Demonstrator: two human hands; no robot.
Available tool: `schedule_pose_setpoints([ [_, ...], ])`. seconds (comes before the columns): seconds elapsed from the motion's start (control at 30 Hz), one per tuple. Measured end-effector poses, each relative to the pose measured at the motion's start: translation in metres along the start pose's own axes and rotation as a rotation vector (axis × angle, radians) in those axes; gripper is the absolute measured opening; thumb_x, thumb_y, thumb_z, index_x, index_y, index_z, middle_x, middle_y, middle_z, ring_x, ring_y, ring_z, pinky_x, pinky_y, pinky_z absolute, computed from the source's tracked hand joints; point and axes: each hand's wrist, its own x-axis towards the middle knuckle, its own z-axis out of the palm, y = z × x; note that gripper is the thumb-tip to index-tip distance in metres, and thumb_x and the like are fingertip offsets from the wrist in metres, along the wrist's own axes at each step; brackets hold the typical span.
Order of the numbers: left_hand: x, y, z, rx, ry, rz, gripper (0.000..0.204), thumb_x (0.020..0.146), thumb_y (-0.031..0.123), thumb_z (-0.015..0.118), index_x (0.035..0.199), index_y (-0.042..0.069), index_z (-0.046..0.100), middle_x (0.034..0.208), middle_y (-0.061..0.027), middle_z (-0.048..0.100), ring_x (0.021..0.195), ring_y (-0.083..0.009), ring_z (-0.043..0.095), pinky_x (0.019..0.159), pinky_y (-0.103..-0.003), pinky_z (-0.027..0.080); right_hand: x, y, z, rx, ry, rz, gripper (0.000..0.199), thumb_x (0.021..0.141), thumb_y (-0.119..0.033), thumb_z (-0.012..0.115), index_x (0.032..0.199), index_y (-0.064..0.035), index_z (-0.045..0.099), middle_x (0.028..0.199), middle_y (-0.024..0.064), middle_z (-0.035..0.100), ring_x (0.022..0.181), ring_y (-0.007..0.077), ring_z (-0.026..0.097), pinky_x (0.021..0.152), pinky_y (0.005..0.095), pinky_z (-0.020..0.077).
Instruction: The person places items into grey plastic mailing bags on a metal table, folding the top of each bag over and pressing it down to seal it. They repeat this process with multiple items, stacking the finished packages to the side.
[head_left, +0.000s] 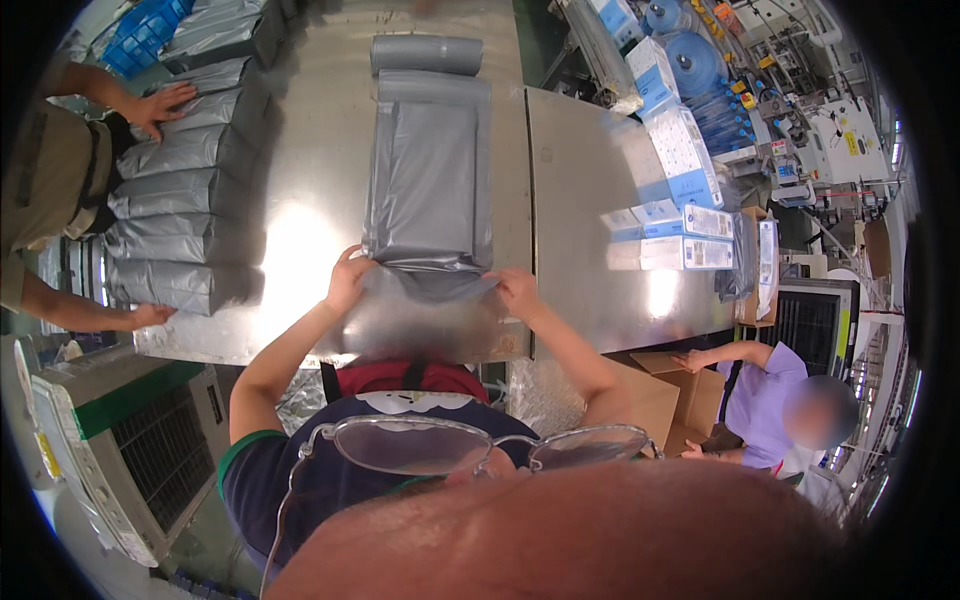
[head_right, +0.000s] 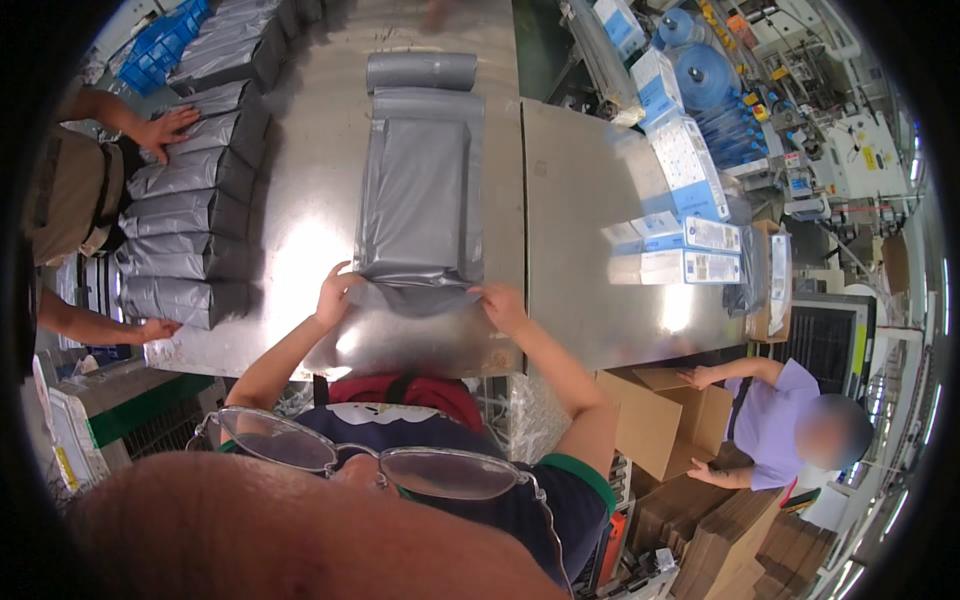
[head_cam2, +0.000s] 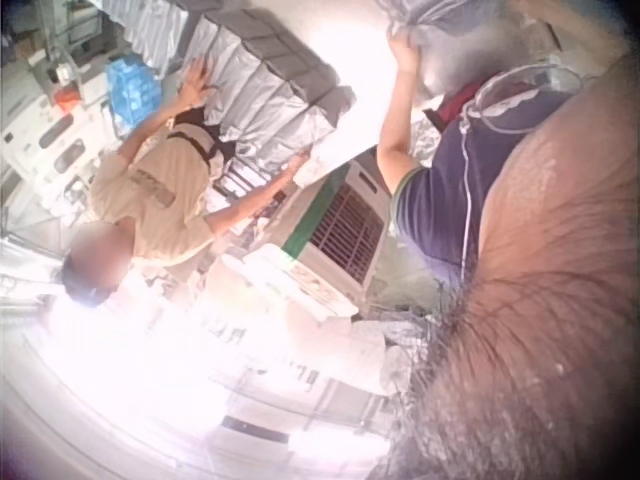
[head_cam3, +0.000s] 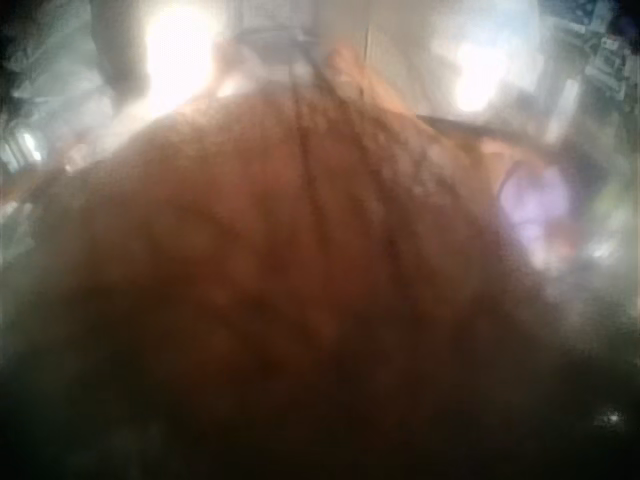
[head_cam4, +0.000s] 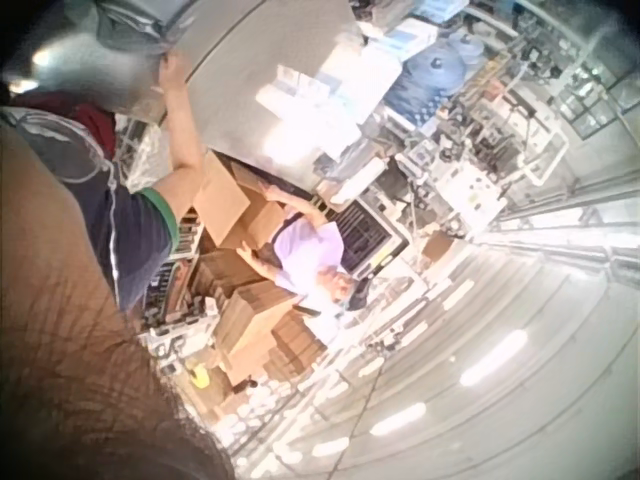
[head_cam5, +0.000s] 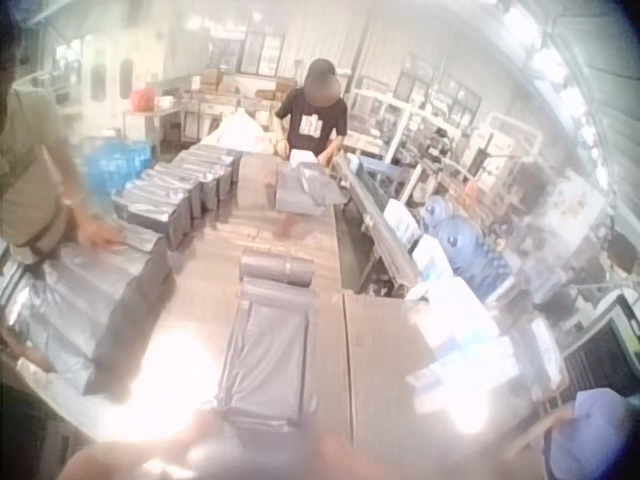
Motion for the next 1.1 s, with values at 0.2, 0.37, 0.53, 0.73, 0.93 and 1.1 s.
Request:
schedule_pose_setpoints([
  [0.2,0.037,-0.035,0.050,-0.075,0.007,-0.880,0.031,0.080,0.020,0.044,0.058,0.001,0.055,0.060,-0.0123,0.055,0.064,-0.0287,0.053,0.058,-0.036,0.039,0.051,0.037,0.066,-0.017,0.119,0.595,0.015,0.075,-0.012,0.043,0.078,-0.0019,0.054,0.076,0.0166,0.054,0.067,0.0311,0.052,0.057,0.0393,0.0392],
  [0.37,0.049,-0.035,0.049,0.004,0.240,-0.573,0.037,0.082,0.032,0.034,0.105,0.007,0.047,0.103,-0.0140,0.049,0.095,-0.0269,0.046,0.083,-0.033,0.033,0.080,0.000,0.070,-0.163,0.193,0.386,0.042,0.073,-0.007,0.038,0.114,0.0036,0.031,0.081,0.0222,0.054,0.071,0.0361,0.053,0.064,0.0414,0.0413],
  [0.53,0.065,0.014,-0.060,-1.032,-0.143,-1.095,0.078,0.072,0.026,0.058,0.128,0.013,0.005,0.118,-0.0139,0.034,0.101,-0.0269,0.042,0.081,-0.037,0.039,0.076,-0.071,0.068,0.197,-0.241,0.228,0.083,0.059,-0.010,0.059,0.119,0.0123,0.004,0.086,0.0264,0.050,0.080,0.0379,0.050,0.071,0.0406,0.0412],
  [0.73,0.037,-0.010,-0.147,-0.596,-0.165,-0.956,0.078,0.049,0.013,0.066,0.117,0.000,0.031,0.107,-0.0150,0.044,0.094,-0.0247,0.045,0.081,-0.030,0.036,0.061,0.009,-0.014,-0.006,-0.037,0.122,0.060,0.067,-0.019,0.058,0.119,-0.0074,0.032,0.116,0.0177,0.039,0.105,0.0321,0.039,0.087,0.0382,0.0330],
  [0.93,0.014,0.009,-0.177,0.982,-0.228,-0.672,0.094,0.040,0.016,0.070,0.121,0.005,0.024,0.116,-0.0152,0.032,0.107,-0.0296,0.032,0.080,-0.043,0.030,0.026,0.125,-0.194,-0.356,0.313,0.591,0.063,0.062,-0.011,0.055,0.120,-0.0096,0.030,0.106,0.0139,0.047,0.093,0.0293,0.046,0.077,0.0347,0.0391],
  [1.1,-0.011,-0.012,-0.161,0.984,-0.236,-0.957,0.093,0.043,0.020,0.071,0.121,0.006,0.022,0.118,-0.0148,0.030,0.110,-0.0288,0.029,0.083,-0.047,0.028,0.078,0.176,-0.214,-0.979,0.230,0.436,0.081,0.058,-0.004,0.057,0.126,-0.0179,0.016,0.122,0.0096,0.030,0.108,0.0254,0.034,0.086,0.0427,0.0304],
])
